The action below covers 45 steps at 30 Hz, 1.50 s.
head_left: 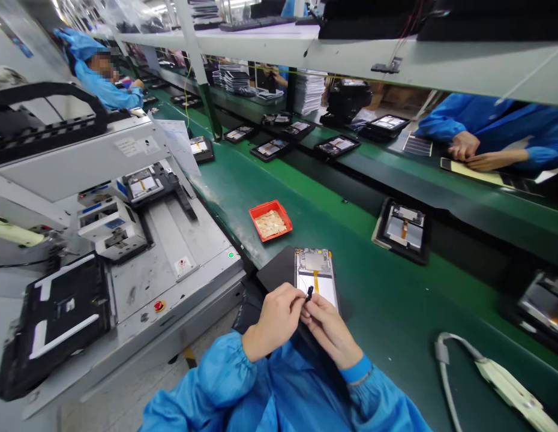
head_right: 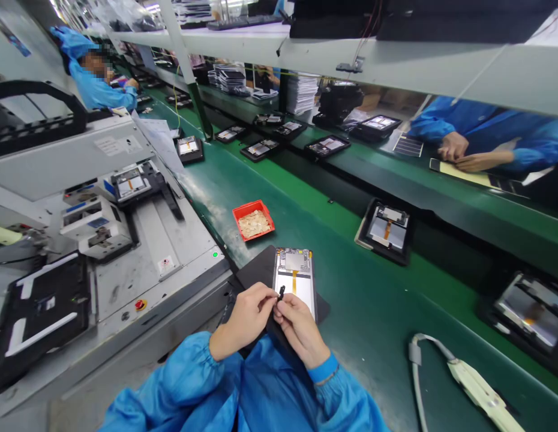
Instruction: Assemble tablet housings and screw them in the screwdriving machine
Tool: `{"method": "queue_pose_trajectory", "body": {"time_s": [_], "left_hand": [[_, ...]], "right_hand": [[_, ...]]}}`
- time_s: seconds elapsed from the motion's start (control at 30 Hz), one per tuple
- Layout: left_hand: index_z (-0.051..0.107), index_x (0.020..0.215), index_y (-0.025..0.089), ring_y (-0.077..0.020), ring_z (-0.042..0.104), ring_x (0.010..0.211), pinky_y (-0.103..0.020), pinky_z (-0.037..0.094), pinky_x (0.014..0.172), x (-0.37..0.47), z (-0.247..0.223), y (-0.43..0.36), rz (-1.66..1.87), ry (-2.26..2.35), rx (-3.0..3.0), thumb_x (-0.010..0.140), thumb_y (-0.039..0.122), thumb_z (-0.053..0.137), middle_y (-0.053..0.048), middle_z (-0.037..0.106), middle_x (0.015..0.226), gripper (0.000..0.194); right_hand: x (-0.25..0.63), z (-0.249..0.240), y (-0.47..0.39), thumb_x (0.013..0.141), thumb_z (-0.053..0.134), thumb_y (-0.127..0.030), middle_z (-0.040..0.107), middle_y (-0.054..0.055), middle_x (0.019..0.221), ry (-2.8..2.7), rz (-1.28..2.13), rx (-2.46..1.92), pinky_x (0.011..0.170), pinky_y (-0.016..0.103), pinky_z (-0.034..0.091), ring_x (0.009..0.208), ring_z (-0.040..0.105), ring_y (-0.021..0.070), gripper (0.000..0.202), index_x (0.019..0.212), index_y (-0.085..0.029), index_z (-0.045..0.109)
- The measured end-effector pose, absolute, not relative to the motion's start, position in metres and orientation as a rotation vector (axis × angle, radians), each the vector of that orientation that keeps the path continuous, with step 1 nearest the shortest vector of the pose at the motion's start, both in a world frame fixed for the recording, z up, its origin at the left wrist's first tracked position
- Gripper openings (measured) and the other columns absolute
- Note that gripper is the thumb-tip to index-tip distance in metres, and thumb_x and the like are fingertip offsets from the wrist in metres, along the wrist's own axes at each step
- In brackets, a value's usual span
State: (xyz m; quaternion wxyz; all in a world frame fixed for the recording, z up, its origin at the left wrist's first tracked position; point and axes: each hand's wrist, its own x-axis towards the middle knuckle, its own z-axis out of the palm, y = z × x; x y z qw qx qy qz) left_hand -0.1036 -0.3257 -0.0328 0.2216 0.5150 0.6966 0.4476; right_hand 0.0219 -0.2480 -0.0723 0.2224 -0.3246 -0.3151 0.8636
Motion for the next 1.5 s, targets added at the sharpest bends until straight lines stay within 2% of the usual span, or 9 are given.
{"method": "queue_pose_trajectory", "body": {"time_s": [0.2,0.5,0.8,0.97,1.17,1.5], "left_hand": [[0.071,0.095,0.018,-0.0191,0.063,0.084,-0.030,0.047,0.078,-0.107,-0.034,-0.330,1.118,1.940,1.488,0.095,0.018,0.050,-0.007,0.068,0.092,0.021],[0.068,0.094,0.018,-0.0186,0.061,0.080,-0.030,0.047,0.075,-0.109,-0.033,-0.331,0.916,2.045,1.653,0.097,0.016,0.044,-0.006,0.066,0.088,0.024],[0.063,0.092,0.018,-0.0212,0.061,0.085,-0.033,0.051,0.076,-0.107,-0.035,-0.333,0.695,2.166,1.815,0.098,0.018,0.041,-0.006,0.064,0.090,0.023],[0.063,0.094,0.019,-0.0194,0.061,0.084,-0.032,0.051,0.077,-0.108,-0.033,-0.334,0.729,2.123,1.805,0.100,0.019,0.040,-0.004,0.064,0.090,0.023],[0.061,0.091,0.018,-0.0216,0.060,0.086,-0.033,0.051,0.075,-0.105,-0.034,-0.338,0.625,2.179,1.837,0.099,0.021,0.043,-0.006,0.063,0.091,0.020],[0.060,0.091,0.018,-0.0211,0.059,0.086,-0.033,0.051,0.074,-0.104,-0.031,-0.341,0.619,2.177,1.842,0.099,0.020,0.043,-0.005,0.062,0.090,0.020]], "right_hand": [[0.022,-0.074,-0.249,0.063,0.089,-0.037,0.058,0.000,0.066,-0.880,2.386,-0.961,0.058,0.024,0.039,0.060,0.047,0.0099,0.028,0.076,-0.018,0.072],[0.020,-0.073,-0.250,0.062,0.090,-0.036,0.058,0.000,0.063,-0.930,2.347,-0.978,0.058,0.023,0.038,0.059,0.046,0.0090,0.028,0.070,-0.016,0.072],[0.015,-0.072,-0.257,0.062,0.090,-0.036,0.060,0.000,0.062,-0.979,2.205,-1.012,0.057,0.022,0.038,0.059,0.048,0.0089,0.029,0.074,-0.016,0.073],[0.015,-0.069,-0.260,0.064,0.089,-0.038,0.062,0.001,0.065,-0.968,2.205,-1.023,0.059,0.023,0.041,0.061,0.050,0.0102,0.030,0.078,-0.016,0.074],[0.014,-0.072,-0.265,0.061,0.091,-0.034,0.061,0.000,0.063,-0.960,2.157,-1.038,0.058,0.022,0.039,0.059,0.048,0.0093,0.029,0.076,-0.016,0.074],[0.014,-0.071,-0.271,0.065,0.088,-0.038,0.058,-0.001,0.063,-0.950,2.178,-1.027,0.058,0.022,0.039,0.060,0.047,0.0091,0.029,0.075,-0.016,0.072]]}}
